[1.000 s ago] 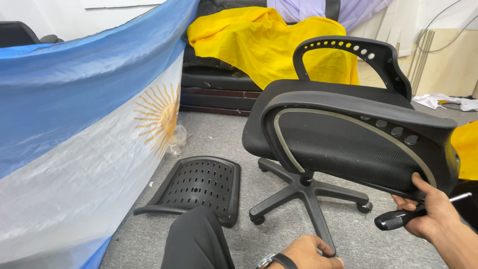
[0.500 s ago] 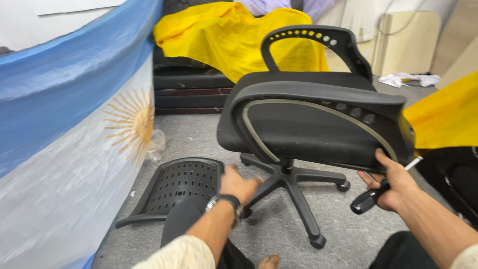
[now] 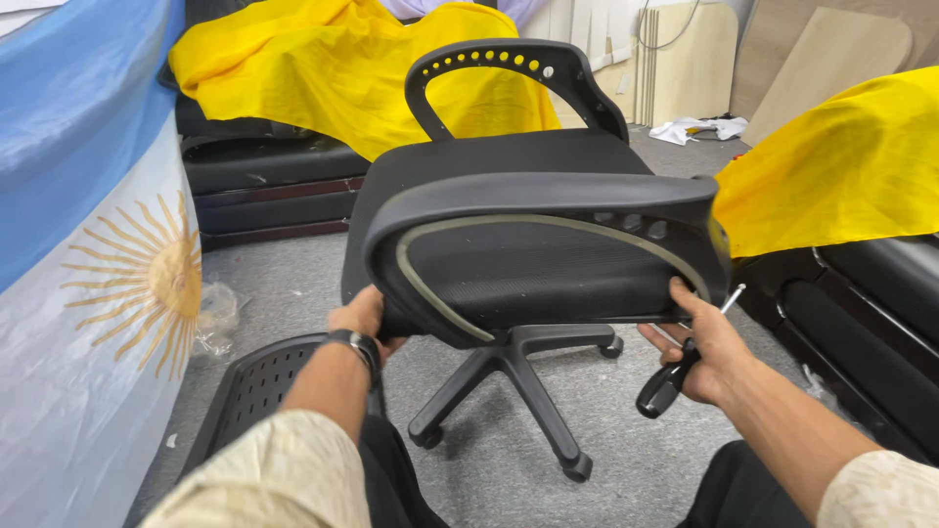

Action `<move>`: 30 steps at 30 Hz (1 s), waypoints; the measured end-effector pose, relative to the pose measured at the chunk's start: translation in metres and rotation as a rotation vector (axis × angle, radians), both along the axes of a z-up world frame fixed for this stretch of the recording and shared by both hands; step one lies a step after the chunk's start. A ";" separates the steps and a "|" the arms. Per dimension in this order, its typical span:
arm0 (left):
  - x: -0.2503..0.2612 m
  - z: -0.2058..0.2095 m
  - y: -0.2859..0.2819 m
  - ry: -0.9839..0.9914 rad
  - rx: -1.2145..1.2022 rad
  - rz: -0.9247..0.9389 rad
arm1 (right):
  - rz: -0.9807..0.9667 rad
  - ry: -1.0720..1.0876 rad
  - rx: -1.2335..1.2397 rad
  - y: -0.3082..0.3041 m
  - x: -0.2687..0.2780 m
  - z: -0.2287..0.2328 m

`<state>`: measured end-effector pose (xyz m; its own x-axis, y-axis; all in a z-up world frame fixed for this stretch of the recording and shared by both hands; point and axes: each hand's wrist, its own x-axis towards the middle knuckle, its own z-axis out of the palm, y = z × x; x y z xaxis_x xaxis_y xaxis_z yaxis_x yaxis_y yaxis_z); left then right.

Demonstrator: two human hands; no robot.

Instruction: The person uses a screwdriver to remove screws from the back of a black office chair, detaches the backrest, and then removes the seat cushion from the base. The parts are placed on the floor.

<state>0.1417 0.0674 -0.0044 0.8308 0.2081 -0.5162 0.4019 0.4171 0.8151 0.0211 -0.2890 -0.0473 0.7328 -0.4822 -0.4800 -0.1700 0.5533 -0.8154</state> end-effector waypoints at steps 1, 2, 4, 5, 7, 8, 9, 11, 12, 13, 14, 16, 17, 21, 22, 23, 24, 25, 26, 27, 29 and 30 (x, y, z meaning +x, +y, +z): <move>-0.005 0.001 -0.003 -0.010 -0.056 0.028 | -0.005 -0.003 -0.001 0.000 0.000 -0.001; -0.013 -0.001 -0.006 0.015 -0.026 0.045 | -0.019 0.009 -0.005 -0.001 -0.001 -0.004; -0.031 -0.003 -0.012 0.062 0.035 0.082 | -0.047 0.028 -0.012 0.001 -0.001 -0.014; -0.041 -0.003 -0.015 0.031 -0.018 0.056 | -0.035 0.052 -0.019 0.003 -0.001 -0.022; -0.069 -0.006 -0.019 -0.040 -0.128 0.017 | 0.001 0.097 -0.040 0.004 -0.006 -0.041; -0.081 -0.006 -0.019 -0.032 -0.097 -0.017 | 0.057 0.126 -0.062 0.008 -0.008 -0.051; -0.094 -0.006 -0.019 -0.024 -0.066 -0.052 | 0.113 0.154 -0.084 0.013 -0.009 -0.062; -0.119 -0.005 -0.024 -0.011 -0.060 -0.072 | 0.219 0.228 -0.118 0.024 -0.018 -0.085; -0.131 -0.004 -0.026 -0.003 -0.058 -0.084 | 0.270 0.278 -0.132 0.031 -0.024 -0.095; -0.142 -0.003 -0.031 -0.012 -0.052 -0.066 | 0.321 0.327 -0.148 0.038 -0.031 -0.102; -0.151 -0.002 -0.037 -0.018 -0.049 -0.047 | 0.371 0.352 -0.164 0.045 -0.037 -0.106; -0.170 0.000 -0.051 0.018 -0.065 0.000 | 0.469 0.402 -0.199 0.062 -0.048 -0.110; -0.180 0.001 -0.060 0.059 -0.084 0.029 | 0.456 0.392 -0.169 0.070 -0.052 -0.108; -0.205 0.011 -0.076 0.163 -0.033 -0.113 | 0.321 0.257 0.013 0.092 -0.046 -0.076; -0.209 0.012 -0.075 0.184 -0.048 -0.161 | 0.272 0.207 0.074 0.093 -0.047 -0.070; -0.211 0.012 -0.072 0.204 -0.064 -0.210 | 0.253 0.195 0.092 0.091 -0.048 -0.063; -0.213 0.011 -0.069 0.226 -0.074 -0.262 | 0.232 0.184 0.115 0.087 -0.050 -0.058; -0.205 0.012 -0.062 0.167 -0.075 -0.176 | 0.210 0.172 0.139 0.085 -0.053 -0.055; -0.191 0.013 -0.050 0.111 -0.079 -0.093 | 0.224 0.182 0.081 0.084 -0.055 -0.054; -0.175 0.015 -0.037 0.043 -0.211 -0.089 | 0.237 0.192 0.024 0.083 -0.058 -0.052; -0.155 0.012 -0.034 0.013 -0.200 -0.140 | 0.289 0.191 -0.045 0.078 -0.067 -0.054; -0.150 0.011 -0.038 0.038 -0.054 -0.188 | 0.335 0.170 -0.058 0.076 -0.066 -0.053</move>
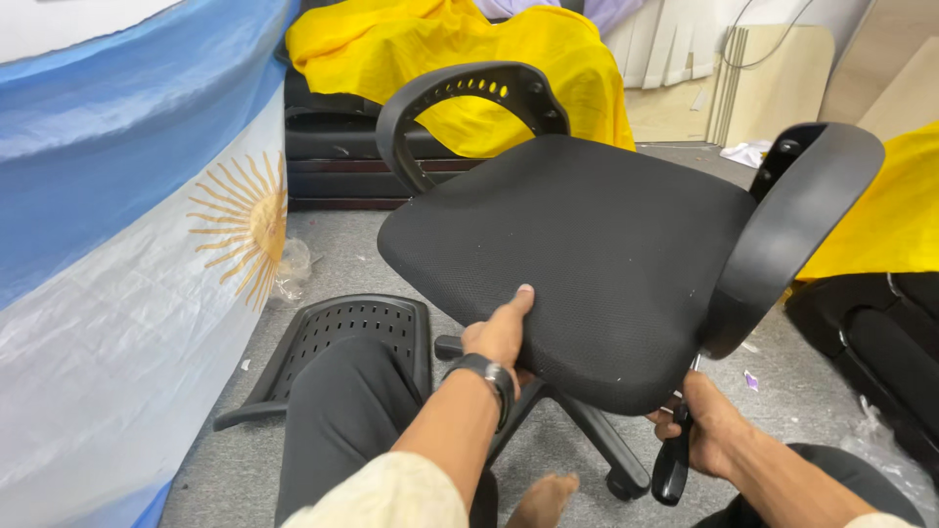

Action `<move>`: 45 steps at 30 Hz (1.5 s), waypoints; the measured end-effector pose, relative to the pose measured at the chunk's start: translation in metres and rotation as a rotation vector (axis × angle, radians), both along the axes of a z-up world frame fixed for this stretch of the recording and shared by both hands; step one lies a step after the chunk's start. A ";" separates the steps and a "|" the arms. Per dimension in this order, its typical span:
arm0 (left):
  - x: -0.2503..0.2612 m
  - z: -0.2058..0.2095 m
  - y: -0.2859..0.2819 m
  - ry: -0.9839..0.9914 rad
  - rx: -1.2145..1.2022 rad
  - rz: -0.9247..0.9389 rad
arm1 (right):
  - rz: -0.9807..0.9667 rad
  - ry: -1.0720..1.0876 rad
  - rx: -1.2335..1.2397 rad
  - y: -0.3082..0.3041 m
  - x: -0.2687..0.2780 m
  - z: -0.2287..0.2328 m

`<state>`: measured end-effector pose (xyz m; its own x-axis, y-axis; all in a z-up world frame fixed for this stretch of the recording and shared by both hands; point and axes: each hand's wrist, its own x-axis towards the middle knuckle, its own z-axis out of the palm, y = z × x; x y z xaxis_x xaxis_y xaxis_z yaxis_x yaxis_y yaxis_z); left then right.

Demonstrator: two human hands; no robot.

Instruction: The person uses a screwdriver to remove screws from the back of a black office chair, detaches the backrest, and then removes the seat cushion from the base. The parts are placed on the floor.

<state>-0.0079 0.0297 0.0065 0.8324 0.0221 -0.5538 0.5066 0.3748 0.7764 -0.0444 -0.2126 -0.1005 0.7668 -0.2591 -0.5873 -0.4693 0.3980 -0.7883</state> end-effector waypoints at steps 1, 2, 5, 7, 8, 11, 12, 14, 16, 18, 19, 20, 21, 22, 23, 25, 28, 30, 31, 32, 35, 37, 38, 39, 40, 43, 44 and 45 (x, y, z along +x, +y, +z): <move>0.004 -0.001 -0.004 0.009 0.146 -0.051 | 0.047 -0.022 -0.005 -0.001 -0.001 -0.001; 0.006 -0.003 -0.005 0.011 0.123 -0.061 | 0.086 0.013 -0.040 0.000 0.000 -0.002; 0.006 -0.010 -0.017 0.005 0.074 -0.125 | 0.263 0.129 -0.218 -0.004 0.009 -0.005; 0.009 -0.010 -0.021 -0.033 0.083 -0.224 | 0.450 0.202 -0.422 0.000 0.015 -0.013; 0.010 -0.011 -0.025 -0.018 0.098 -0.217 | 0.485 0.254 -0.545 0.001 0.015 -0.017; 0.008 -0.012 -0.037 0.010 0.120 -0.194 | 0.577 0.360 -0.808 0.008 0.015 -0.022; 0.008 -0.011 -0.039 0.009 0.108 -0.186 | 0.599 0.374 -0.828 0.010 0.016 -0.020; 0.006 -0.011 -0.039 0.005 0.118 -0.174 | 0.606 0.378 -0.750 0.015 0.017 -0.013; 0.002 -0.012 -0.037 -0.001 0.161 -0.165 | 0.575 0.354 -0.553 0.015 0.021 0.000; -0.002 -0.012 -0.035 -0.012 0.115 -0.179 | 0.409 0.239 -0.355 0.015 0.025 0.008; -0.003 -0.012 -0.034 -0.017 0.093 -0.188 | 0.324 0.184 -0.254 0.011 0.026 0.010; -0.004 -0.011 -0.034 -0.016 0.094 -0.192 | 0.336 0.075 -0.123 0.005 0.027 0.011; -0.005 -0.011 -0.034 -0.014 0.094 -0.196 | 0.345 -0.034 0.008 0.000 0.029 0.012; -0.006 -0.012 -0.033 -0.010 0.094 -0.203 | 0.347 -0.141 0.139 -0.002 0.031 0.009; -0.007 -0.011 -0.033 -0.012 0.088 -0.192 | 0.318 -0.167 0.115 -0.005 0.034 0.006; -0.009 -0.011 -0.036 -0.016 0.076 -0.174 | 0.246 -0.190 0.111 -0.014 0.040 0.002; -0.010 -0.009 -0.043 0.027 0.065 -0.156 | 0.137 -0.175 0.112 -0.024 0.052 0.004; -0.013 -0.009 -0.048 0.016 0.068 -0.147 | 0.095 -0.165 0.113 -0.031 0.057 0.005; -0.014 -0.009 -0.048 0.011 0.069 -0.142 | 0.080 -0.161 0.116 -0.033 0.058 0.005; -0.014 -0.009 -0.048 0.012 0.070 -0.150 | 0.069 -0.155 0.113 -0.036 0.059 0.006; -0.013 -0.011 -0.047 0.012 0.079 -0.172 | 0.027 -0.134 0.117 -0.041 0.059 0.002; -0.011 -0.010 -0.044 0.005 0.076 -0.165 | 0.018 -0.121 0.117 -0.040 0.060 0.001; -0.011 -0.010 -0.043 0.000 0.087 -0.172 | 0.014 -0.115 0.125 -0.039 0.060 -0.003; -0.010 -0.009 -0.042 -0.006 0.098 -0.180 | 0.013 -0.108 0.134 -0.039 0.058 -0.006; -0.009 -0.007 -0.040 -0.012 0.105 -0.189 | 0.010 -0.098 0.134 -0.037 0.058 -0.007; -0.008 -0.006 -0.038 0.020 0.131 -0.154 | -0.003 -0.085 0.144 -0.036 0.056 -0.014; -0.006 -0.006 -0.036 0.010 0.134 -0.155 | -0.010 -0.090 0.156 -0.034 0.058 -0.016; -0.004 -0.006 -0.035 0.000 0.136 -0.155 | -0.016 -0.096 0.166 -0.032 0.062 -0.018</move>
